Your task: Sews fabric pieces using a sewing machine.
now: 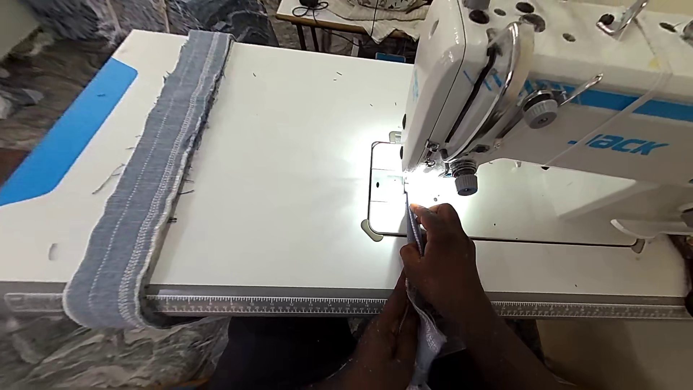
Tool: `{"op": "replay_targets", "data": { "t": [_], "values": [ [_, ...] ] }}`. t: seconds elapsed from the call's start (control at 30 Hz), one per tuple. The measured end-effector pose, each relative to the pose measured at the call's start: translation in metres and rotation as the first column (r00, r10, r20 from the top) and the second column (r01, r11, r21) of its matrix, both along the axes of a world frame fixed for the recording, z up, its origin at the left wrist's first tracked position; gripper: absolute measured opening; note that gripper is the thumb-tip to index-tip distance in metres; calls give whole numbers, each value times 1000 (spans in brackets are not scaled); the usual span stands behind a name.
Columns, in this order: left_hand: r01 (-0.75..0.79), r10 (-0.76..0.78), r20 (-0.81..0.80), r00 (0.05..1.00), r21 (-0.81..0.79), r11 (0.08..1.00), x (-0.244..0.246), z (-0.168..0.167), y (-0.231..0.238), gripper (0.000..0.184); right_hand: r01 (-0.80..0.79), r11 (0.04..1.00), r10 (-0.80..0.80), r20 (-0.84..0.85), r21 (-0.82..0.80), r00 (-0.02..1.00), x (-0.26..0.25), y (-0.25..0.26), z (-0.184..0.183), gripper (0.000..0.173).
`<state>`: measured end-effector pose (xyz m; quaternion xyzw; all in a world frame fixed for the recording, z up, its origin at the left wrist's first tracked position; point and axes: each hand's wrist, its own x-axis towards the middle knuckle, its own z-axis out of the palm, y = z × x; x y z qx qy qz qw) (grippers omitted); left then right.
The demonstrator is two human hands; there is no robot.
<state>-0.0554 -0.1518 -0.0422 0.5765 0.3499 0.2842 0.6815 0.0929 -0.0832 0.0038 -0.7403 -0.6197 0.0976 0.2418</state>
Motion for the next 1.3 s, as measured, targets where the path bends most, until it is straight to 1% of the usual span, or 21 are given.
{"op": "replay_targets", "data": {
  "t": [0.1, 0.17, 0.27, 0.4, 0.5, 0.57, 0.63, 0.7, 0.77, 0.83, 0.9, 1.03, 1.07, 1.2, 1.27, 1.3],
  "values": [
    [-23, 23, -7, 1000, 3, 1000, 0, 0, -2, 58, -8, 1000, 8, -2, 15, 1000, 0, -1, -1, 53],
    [-44, 44, -11, 999, -6, 999, 1, 1, -2, 60, -11, 1000, 11, 9, 24, 1000, 0, -1, -2, 54],
    [-9, 10, -20, 1000, 27, 1000, 0, -3, -1, 62, -10, 1000, 10, 14, 18, 1000, 0, -1, -2, 53],
    [33, -33, 1, 999, -18, 999, -3, -3, 0, 65, -6, 1000, 6, 19, 7, 1000, 0, 0, -2, 54],
    [0, 1, 16, 1000, -62, 998, -2, -1, -1, 64, -4, 1000, 4, 6, 9, 1000, 0, -1, -2, 54],
    [-19, 18, -4, 1000, -47, 999, 0, -1, -1, 63, -1, 1000, 1, 9, 12, 1000, 0, -1, -2, 53],
    [-7, 7, -17, 1000, -4, 1000, -1, -2, -1, 62, 0, 1000, 0, 13, 6, 1000, -1, -1, -2, 53],
    [-9, 9, -20, 1000, 7, 1000, -1, -3, -1, 61, 2, 1000, -2, 9, -5, 1000, -1, -1, -1, 54],
    [-1, 0, -37, 999, -17, 1000, -3, -1, -1, 61, -1, 1000, 1, 6, 1, 1000, -1, -1, -2, 54],
    [-29, 25, -54, 998, -77, 997, -2, 4, -1, 64, -5, 1000, 5, -1, 13, 1000, 0, -1, -3, 54],
    [-7, 1, -65, 998, -97, 995, -1, 5, 0, 63, -9, 1000, 9, -7, 11, 1000, 0, -2, -3, 53],
    [-1, -1, -34, 999, -67, 998, -2, 3, 1, 61, -5, 1000, 5, 10, 22, 1000, 0, 0, -4, 53],
    [-27, 26, -19, 1000, -58, 998, -1, 2, 0, 60, -8, 1000, 8, 13, 19, 1000, 0, 0, -4, 53],
    [-13, 13, 2, 1000, -9, 1000, 0, -2, 0, 60, -6, 1000, 6, 15, 26, 1000, 0, 0, -5, 54],
    [18, -18, -12, 1000, -31, 999, -3, 1, 1, 62, -2, 1000, 1, 16, 30, 1000, -1, 1, -6, 53],
    [30, -33, -47, 998, -59, 998, -4, 4, 2, 64, -4, 1000, 4, 21, 31, 1000, -1, 1, -6, 53]
  ]
}}
